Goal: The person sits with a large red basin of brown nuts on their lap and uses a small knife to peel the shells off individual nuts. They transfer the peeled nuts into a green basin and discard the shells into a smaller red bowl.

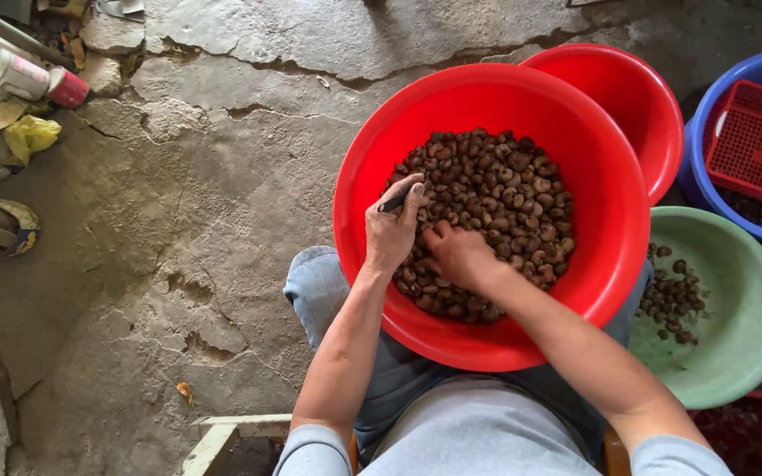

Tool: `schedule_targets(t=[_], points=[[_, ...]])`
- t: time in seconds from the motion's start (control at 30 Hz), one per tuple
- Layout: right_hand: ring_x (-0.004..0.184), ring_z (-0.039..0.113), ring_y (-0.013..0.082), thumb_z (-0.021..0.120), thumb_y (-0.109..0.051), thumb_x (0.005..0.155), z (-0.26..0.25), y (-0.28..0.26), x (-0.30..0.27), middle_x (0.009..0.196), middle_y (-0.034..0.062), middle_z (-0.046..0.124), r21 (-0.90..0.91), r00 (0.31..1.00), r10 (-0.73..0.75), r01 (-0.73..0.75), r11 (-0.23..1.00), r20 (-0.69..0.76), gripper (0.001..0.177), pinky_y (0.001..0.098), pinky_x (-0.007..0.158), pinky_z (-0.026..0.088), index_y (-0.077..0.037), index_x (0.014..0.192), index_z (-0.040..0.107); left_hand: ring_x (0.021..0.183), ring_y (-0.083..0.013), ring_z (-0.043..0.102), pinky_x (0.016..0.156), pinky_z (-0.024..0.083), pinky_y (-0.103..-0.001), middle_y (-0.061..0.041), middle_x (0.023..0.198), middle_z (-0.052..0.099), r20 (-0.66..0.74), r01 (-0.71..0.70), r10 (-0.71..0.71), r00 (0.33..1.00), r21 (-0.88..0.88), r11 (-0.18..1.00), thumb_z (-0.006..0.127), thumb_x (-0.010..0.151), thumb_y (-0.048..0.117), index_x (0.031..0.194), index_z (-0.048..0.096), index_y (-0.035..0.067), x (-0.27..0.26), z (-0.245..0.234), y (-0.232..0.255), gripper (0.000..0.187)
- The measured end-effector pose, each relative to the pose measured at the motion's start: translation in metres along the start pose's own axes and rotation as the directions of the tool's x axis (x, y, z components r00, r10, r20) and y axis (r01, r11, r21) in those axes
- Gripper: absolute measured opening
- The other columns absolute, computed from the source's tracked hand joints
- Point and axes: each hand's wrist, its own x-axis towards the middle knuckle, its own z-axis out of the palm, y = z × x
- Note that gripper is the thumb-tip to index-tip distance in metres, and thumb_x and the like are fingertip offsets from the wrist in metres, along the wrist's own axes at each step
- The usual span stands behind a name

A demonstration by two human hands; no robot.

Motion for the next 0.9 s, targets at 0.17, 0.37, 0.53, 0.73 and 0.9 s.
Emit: schedule_targets(t=[0.17, 0.37, 0.53, 0.73, 0.9], points=[[0.089, 0.077, 0.0338, 0.06, -0.037, 0.106, -0.003, 0.007, -0.007, 0.125, 0.0189, 0.066, 0.09, 0.999, -0.014, 0.01, 0.996, 0.045, 0.042, 0.0452, 0.061, 0.064, -0.008, 0.137, 0.06, 0.091, -0.0327, 0.078, 0.074, 0.064, -0.045, -0.019, 0.087, 0.079, 0.026, -0.017, 0.016, 1.0, 0.023, 1.0, 0.063, 0.106, 0.031, 0.122, 0.076, 0.012, -0.003, 0.006, -0.001, 0.027], [0.071, 0.075, 0.0353, 0.067, -0.02, 0.102, -0.061, 0.015, -0.019, 0.093, 0.021, 0.074, 0.778, 0.98, 0.195, -0.154, 0.609, 0.042, 0.026, 0.0456, 0.05, 0.06, -0.001, 0.119, 0.069, 0.092, -0.036, 0.077, 0.073, 0.066, -0.046, -0.023, 0.091, 0.078, 0.048, -0.036, 0.034, 0.998, 0.022, 0.999, 0.062, 0.107, 0.032, 0.122, 0.076, 0.012, -0.003, 0.002, 0.001, 0.028], [0.075, 0.075, 0.0249, 0.071, -0.013, 0.1, -0.056, 0.031, -0.008, 0.1, 0.0252, 0.075, 0.969, 0.861, 0.488, -0.025, -0.245, 0.146, 0.038, 0.0421, 0.062, 0.068, 0.003, 0.135, 0.065, 0.097, -0.034, 0.077, 0.076, 0.065, -0.045, -0.023, 0.097, 0.078, 0.085, -0.029, 0.031, 0.996, -0.023, 0.999, 0.065, 0.105, 0.029, 0.119, 0.077, 0.013, -0.003, 0.004, 0.005, 0.025], [0.095, 0.078, 0.0304, 0.073, -0.012, 0.102, -0.045, 0.037, -0.007, 0.112, 0.0234, 0.076, 0.869, 0.891, 0.432, 0.102, -0.484, 0.136, 0.03, 0.0512, 0.084, 0.069, 0.003, 0.127, 0.067, 0.104, -0.0359, 0.074, 0.083, 0.063, -0.048, -0.018, 0.101, 0.079, 0.19, -0.056, 0.062, 0.98, -0.037, 0.998, 0.068, 0.104, 0.027, 0.118, 0.078, 0.013, -0.008, 0.007, 0.014, 0.022], [0.094, 0.078, 0.0307, 0.072, -0.017, 0.104, -0.062, 0.029, -0.014, 0.105, 0.023, 0.076, 0.929, 0.931, 0.354, 0.051, -0.367, 0.089, 0.027, 0.0505, 0.081, 0.068, 0.002, 0.12, 0.061, 0.108, -0.0329, 0.073, 0.088, 0.061, -0.047, -0.018, 0.104, 0.079, 0.178, -0.091, 0.092, 0.98, -0.018, 0.996, 0.067, 0.105, 0.024, 0.119, 0.078, 0.011, -0.008, 0.006, 0.0, 0.022]])
